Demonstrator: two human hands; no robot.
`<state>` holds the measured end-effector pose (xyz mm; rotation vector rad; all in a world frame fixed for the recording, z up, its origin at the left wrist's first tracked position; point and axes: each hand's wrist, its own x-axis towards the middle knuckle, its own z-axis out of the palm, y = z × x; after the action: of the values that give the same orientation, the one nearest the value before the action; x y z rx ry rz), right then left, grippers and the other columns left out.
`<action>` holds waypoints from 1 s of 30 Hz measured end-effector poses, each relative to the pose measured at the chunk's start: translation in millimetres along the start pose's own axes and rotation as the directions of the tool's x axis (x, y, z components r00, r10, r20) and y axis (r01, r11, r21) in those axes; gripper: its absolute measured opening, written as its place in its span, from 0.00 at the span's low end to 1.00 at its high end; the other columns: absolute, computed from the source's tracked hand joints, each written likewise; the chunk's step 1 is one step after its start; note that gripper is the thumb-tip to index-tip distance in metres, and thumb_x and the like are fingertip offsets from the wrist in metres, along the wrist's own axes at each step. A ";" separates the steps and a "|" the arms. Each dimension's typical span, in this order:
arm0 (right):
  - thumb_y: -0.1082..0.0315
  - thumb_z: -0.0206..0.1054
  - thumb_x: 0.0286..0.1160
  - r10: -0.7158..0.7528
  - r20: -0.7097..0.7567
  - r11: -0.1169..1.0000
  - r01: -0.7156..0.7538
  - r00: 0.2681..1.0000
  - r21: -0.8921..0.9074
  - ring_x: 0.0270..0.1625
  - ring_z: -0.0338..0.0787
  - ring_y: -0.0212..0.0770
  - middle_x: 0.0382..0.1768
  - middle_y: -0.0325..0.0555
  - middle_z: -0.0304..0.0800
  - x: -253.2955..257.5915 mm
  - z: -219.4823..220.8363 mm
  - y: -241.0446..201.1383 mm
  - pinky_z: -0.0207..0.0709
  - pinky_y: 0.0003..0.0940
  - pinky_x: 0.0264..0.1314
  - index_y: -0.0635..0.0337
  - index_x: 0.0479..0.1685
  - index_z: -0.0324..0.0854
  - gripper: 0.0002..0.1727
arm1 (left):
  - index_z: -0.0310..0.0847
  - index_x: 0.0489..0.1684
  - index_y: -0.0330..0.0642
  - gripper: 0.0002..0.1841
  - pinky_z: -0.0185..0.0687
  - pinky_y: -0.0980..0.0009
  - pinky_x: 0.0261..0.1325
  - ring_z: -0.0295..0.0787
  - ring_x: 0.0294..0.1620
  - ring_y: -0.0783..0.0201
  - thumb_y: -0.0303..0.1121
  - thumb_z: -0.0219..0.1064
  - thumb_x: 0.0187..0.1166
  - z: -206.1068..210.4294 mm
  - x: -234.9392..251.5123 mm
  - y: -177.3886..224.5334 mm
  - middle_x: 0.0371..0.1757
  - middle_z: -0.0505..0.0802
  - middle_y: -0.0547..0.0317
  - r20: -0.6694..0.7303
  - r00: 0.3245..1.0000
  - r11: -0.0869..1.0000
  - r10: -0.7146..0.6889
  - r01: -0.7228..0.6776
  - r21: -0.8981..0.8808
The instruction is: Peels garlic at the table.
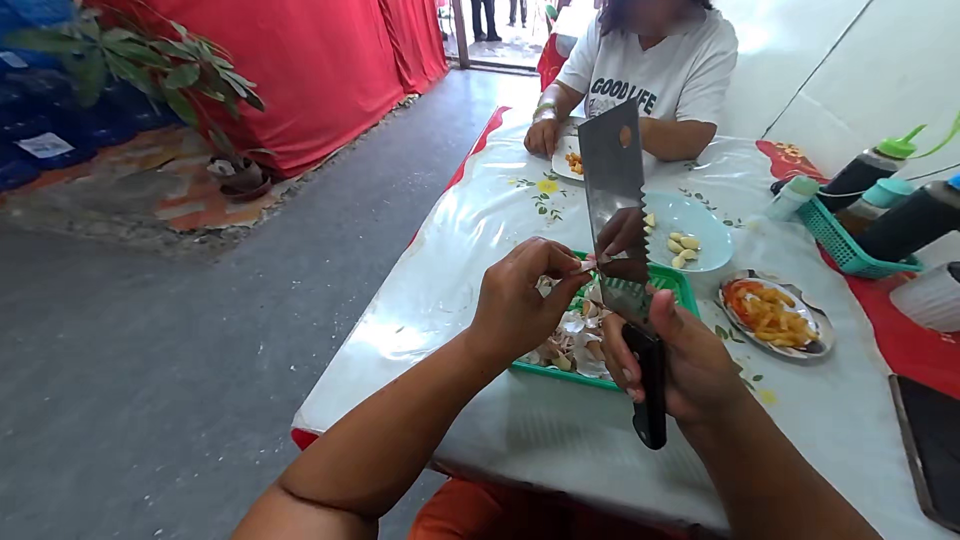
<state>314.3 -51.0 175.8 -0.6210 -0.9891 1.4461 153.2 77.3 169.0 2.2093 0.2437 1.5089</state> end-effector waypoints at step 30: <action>0.31 0.50 0.82 0.103 -0.263 0.993 -0.084 0.959 0.083 0.12 0.78 0.31 0.15 0.40 0.76 4.8 4.5 -1.5 0.79 0.24 0.16 0.57 0.43 0.80 0.35 | 0.77 0.50 0.47 0.11 0.91 0.67 0.56 0.92 0.46 0.68 0.23 0.70 0.78 -10.7 7.5 -9.2 0.47 0.92 0.65 0.086 0.888 0.683 -0.453 0.407 -0.607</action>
<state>310.6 -47.4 180.2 -0.7966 -0.7024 1.4295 147.2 91.2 174.2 1.4471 0.2344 1.1767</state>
